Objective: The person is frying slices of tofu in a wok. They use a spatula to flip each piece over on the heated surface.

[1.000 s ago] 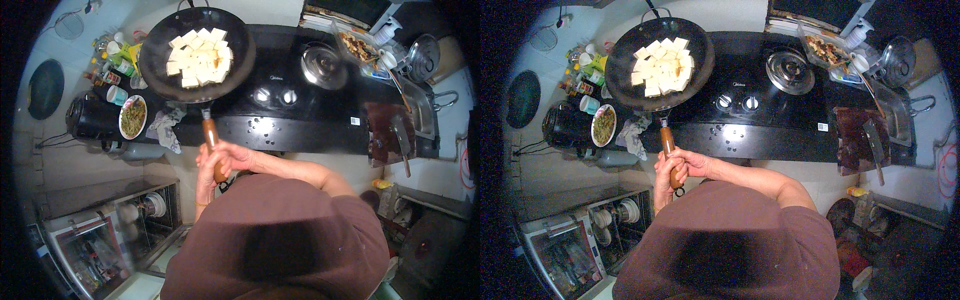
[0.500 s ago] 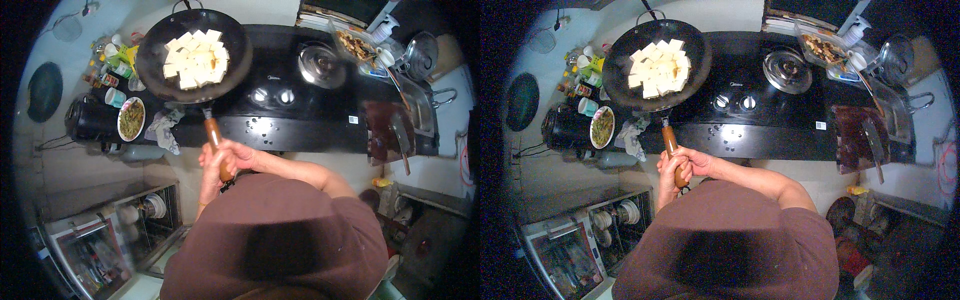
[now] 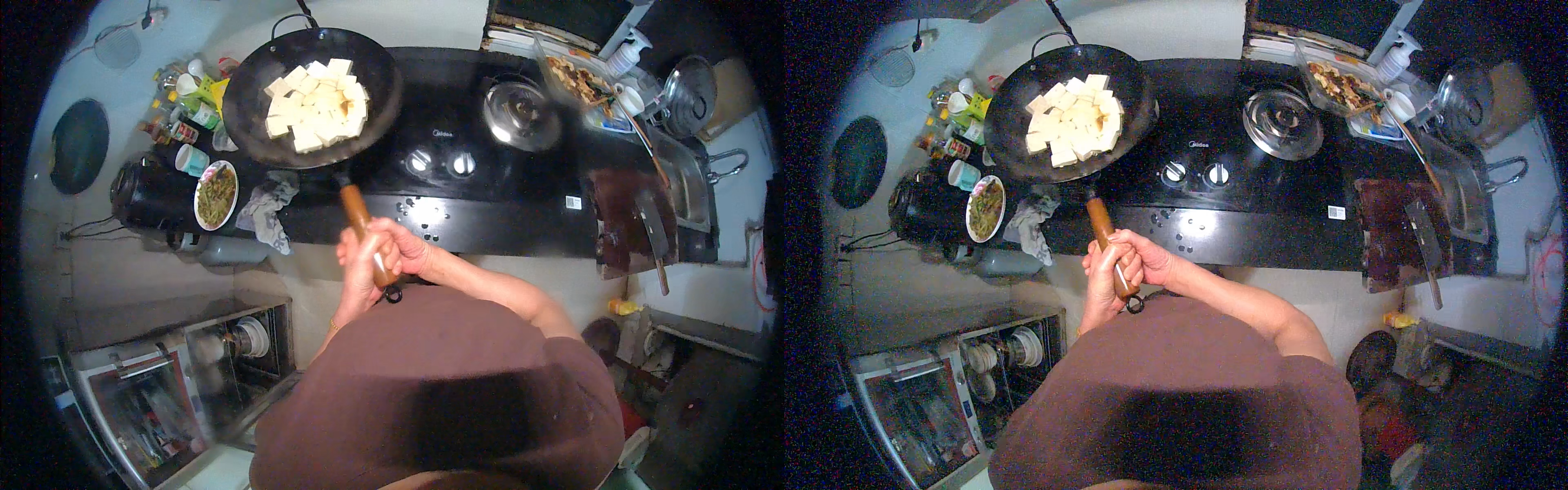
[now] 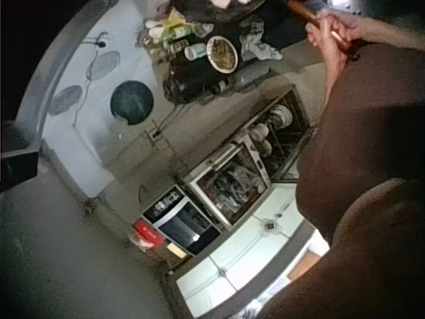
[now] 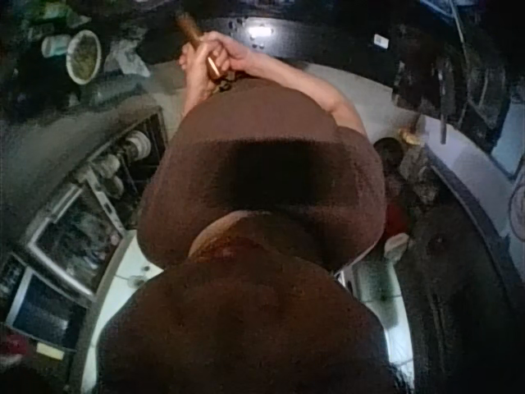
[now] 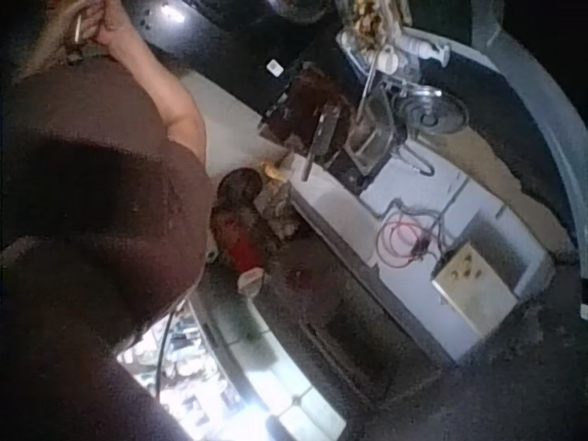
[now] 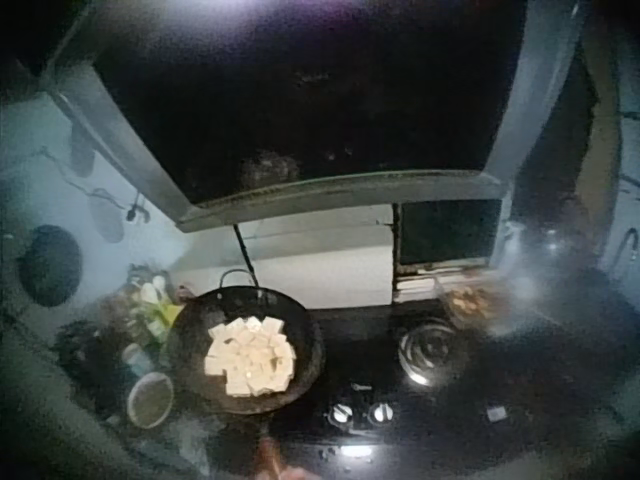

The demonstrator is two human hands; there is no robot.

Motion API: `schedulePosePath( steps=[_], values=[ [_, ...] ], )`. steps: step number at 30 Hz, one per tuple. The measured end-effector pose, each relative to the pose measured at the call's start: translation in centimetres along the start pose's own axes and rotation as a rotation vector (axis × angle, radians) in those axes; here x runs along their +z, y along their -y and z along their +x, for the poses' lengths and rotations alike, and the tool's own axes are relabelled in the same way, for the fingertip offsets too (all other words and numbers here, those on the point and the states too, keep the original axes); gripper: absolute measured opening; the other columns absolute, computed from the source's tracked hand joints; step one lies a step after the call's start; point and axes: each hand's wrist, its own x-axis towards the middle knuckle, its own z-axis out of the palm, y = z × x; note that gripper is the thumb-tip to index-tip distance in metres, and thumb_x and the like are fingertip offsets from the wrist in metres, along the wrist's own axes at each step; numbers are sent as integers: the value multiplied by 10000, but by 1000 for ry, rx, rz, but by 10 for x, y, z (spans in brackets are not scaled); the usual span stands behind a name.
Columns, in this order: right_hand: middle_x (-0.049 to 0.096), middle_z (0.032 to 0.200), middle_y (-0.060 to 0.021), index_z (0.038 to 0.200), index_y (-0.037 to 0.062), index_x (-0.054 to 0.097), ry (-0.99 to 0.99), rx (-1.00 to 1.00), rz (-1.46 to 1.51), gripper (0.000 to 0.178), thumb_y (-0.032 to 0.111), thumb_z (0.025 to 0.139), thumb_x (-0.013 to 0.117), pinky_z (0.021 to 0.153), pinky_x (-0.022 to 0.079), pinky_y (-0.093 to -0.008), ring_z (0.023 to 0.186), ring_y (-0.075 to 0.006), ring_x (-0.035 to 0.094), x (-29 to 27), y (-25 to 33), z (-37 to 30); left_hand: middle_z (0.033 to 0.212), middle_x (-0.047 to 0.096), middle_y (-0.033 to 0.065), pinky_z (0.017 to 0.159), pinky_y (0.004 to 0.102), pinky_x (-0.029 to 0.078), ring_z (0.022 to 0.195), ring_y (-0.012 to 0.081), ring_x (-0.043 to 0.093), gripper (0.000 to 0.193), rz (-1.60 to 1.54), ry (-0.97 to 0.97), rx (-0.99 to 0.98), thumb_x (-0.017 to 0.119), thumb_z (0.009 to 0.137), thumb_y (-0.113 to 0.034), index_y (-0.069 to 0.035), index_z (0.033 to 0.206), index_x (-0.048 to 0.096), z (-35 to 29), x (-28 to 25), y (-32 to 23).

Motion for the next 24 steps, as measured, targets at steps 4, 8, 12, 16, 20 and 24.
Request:
schedulePosePath(
  steps=[4, 8, 12, 16, 20, 24],
  values=[
    [571, 1152, -196, 1124, 7, 512, -27, -2, -13, 476, 402, 864, 560, 957, 453, -390, 1081, -279, 569, 5, 4, -4, 588, 423, 9, 349, 262, 341, 395, 116, 397, 104, -48, -18, -13, 531, 864, -97, -96, 830, 433, -1, 8, 1],
    [574, 1128, -187, 1111, 9, 513, 1, -9, -9, 472, 405, 860, 562, 949, 458, -380, 1071, -276, 570, 3, 5, -4, 590, 426, 10, 349, 267, 350, 399, 118, 402, 107, -35, -5, -4, 533, 863, -101, -94, 826, 433, 4, 1, 6],
    [575, 1118, -188, 1108, 5, 512, 51, -18, -6, 473, 403, 858, 563, 948, 459, -378, 1065, -276, 572, 1, 5, -3, 584, 426, 11, 349, 268, 355, 403, 118, 407, 111, -32, -25, 10, 531, 863, -96, -96, 813, 432, 9, -7, 14],
    [577, 1112, -190, 1101, 1, 512, 0, -22, 0, 467, 396, 857, 562, 947, 461, -379, 1054, -275, 578, 8, 9, -8, 572, 420, 2, 347, 264, 349, 403, 113, 407, 118, -21, -44, -7, 530, 865, -95, -104, 804, 429, 1, 14, 4],
    [583, 1113, -196, 1102, -3, 514, 3, -23, 24, 458, 383, 860, 557, 950, 463, -383, 1047, -281, 584, 6, 8, -7, 568, 416, -7, 347, 261, 342, 403, 110, 405, 123, -23, -35, -14, 530, 866, -98, -112, 802, 426, 7, 4, 10],
    [591, 1117, -208, 1103, -5, 523, -9, -14, 44, 451, 379, 867, 549, 961, 457, -388, 1054, -293, 587, 6, 7, -8, 569, 416, -7, 347, 262, 342, 403, 110, 404, 119, -11, -49, -18, 529, 866, -98, -108, 805, 427, 2, 14, 6]
  ],
)
